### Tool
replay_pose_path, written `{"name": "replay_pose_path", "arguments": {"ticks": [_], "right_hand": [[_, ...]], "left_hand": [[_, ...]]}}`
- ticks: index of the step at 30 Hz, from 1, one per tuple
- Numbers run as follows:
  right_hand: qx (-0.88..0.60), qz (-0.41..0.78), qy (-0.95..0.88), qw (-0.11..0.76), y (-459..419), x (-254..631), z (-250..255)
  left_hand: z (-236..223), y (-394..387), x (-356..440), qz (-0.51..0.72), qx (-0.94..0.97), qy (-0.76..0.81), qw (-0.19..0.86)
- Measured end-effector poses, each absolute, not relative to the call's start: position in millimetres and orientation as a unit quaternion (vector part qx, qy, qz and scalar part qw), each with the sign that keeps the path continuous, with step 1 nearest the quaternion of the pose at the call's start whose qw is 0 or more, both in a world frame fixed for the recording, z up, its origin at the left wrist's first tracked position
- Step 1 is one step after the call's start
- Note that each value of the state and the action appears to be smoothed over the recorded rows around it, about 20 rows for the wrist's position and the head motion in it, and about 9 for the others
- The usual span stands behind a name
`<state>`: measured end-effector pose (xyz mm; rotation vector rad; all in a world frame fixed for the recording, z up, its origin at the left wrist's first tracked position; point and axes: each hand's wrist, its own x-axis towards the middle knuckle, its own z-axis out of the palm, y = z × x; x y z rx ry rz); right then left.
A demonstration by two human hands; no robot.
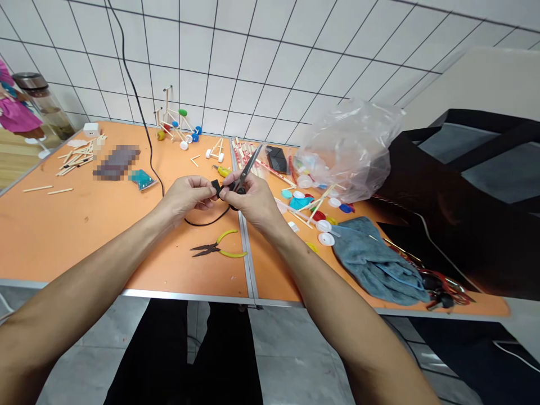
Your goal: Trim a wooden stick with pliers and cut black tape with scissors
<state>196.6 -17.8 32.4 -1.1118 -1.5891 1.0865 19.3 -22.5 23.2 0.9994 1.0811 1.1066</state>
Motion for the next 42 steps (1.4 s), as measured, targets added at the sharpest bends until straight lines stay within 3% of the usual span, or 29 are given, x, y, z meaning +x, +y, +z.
{"name": "replay_pose_path", "arguments": {"ticks": [6,14,21,28,37,42], "right_hand": [[-0.455,0.451,-0.632,0.436,-18.5,201.9,36.7],[-0.422,0.578,-0.581,0.386,-18.3,215.0,46.6],[-0.409,0.536,-0.64,0.369,-19.5,209.9,42.4],[-0.406,0.513,-0.7,0.285,-25.8,201.1,38.2],[-0.341,0.679,-0.588,0.277,-20.3,201.0,30.8],[-0.333,0.714,-0.558,0.261,-21.4,202.6,33.9]], "left_hand": [[23.1,-19.9,15.7,0.502,0.429,0.468,0.587],[28.0,-15.7,7.4,0.539,0.397,0.466,0.579],[34.4,-14.3,2.2,0.56,0.367,0.445,0.595],[33.1,-19.1,5.3,0.53,0.395,0.391,0.64],[36.8,-15.9,0.9,0.556,0.366,0.389,0.637],[37.7,-14.8,-2.2,0.563,0.366,0.388,0.631]]}}
